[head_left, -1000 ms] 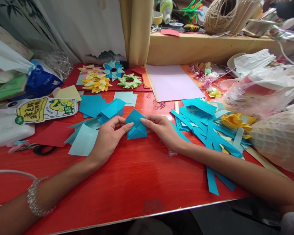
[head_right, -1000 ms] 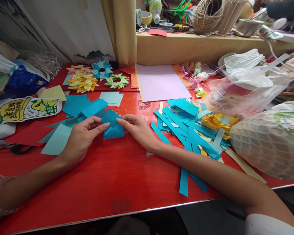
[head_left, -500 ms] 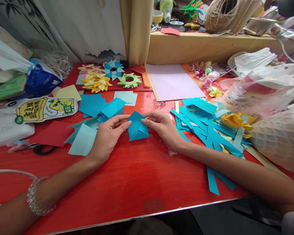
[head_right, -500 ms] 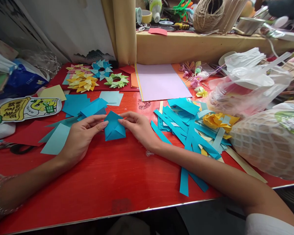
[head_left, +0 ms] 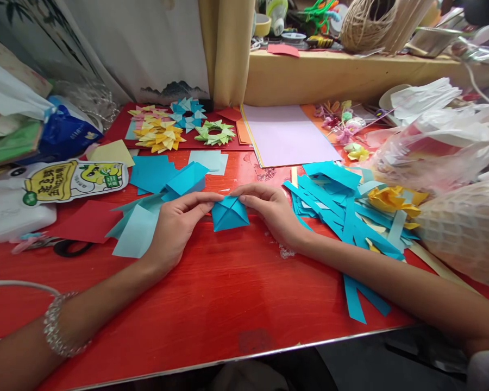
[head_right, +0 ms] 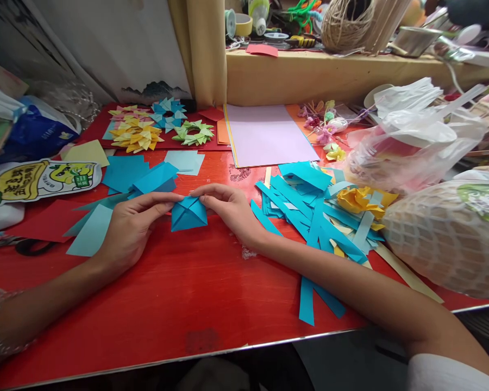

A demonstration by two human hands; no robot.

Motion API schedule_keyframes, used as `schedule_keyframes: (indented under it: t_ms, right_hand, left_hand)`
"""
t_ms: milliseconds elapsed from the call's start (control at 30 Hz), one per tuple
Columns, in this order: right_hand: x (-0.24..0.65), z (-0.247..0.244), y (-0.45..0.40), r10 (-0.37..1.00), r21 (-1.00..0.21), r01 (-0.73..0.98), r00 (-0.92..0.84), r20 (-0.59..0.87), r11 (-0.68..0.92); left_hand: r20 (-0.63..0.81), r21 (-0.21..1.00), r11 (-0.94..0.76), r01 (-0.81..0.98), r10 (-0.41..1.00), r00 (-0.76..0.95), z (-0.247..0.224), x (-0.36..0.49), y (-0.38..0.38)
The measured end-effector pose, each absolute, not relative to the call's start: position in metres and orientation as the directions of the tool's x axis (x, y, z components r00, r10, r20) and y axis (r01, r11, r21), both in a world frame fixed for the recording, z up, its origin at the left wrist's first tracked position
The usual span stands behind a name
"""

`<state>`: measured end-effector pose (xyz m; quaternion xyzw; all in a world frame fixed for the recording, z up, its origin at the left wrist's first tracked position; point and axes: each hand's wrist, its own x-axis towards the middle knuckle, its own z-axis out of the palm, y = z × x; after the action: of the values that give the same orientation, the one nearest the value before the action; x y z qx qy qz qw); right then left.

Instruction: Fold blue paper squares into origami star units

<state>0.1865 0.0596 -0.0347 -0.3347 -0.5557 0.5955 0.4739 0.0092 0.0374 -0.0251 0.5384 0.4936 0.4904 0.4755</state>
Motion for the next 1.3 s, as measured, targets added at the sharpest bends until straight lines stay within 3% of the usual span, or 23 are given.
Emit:
schedule_keyframes:
  t_ms: [267, 733, 1167, 1300]
  right_hand:
    - [0.1857, -0.0317, 0.0572, 0.939, -0.992, -0.128, -0.339, 0.055, 0.012]
    - [0.1850, -0.0344, 0.0585, 0.936, -0.994, -0.102, -0.347, 0.063, 0.029]
    - [0.1875, -0.0346, 0.0559, 0.897, -0.983, 0.104, -0.432, 0.092, 0.151]
    - [0.1859, -0.0325, 0.0555, 0.903, -0.994, 0.036, -0.421, 0.083, 0.108]
  left_hand:
    - [0.114, 0.951, -0.128, 0.281, 0.991, 0.065, -0.0215, 0.0088, 0.0344]
    - [0.043, 0.963, -0.066, 0.260, 0.995, 0.095, -0.0206, 0.0117, 0.0355]
    - [0.060, 0.924, -0.101, 0.370, 0.991, 0.121, -0.0202, 0.0114, 0.0352]
    - [0.076, 0.927, -0.096, 0.362, 0.995, 0.069, -0.0209, 0.0116, 0.0360]
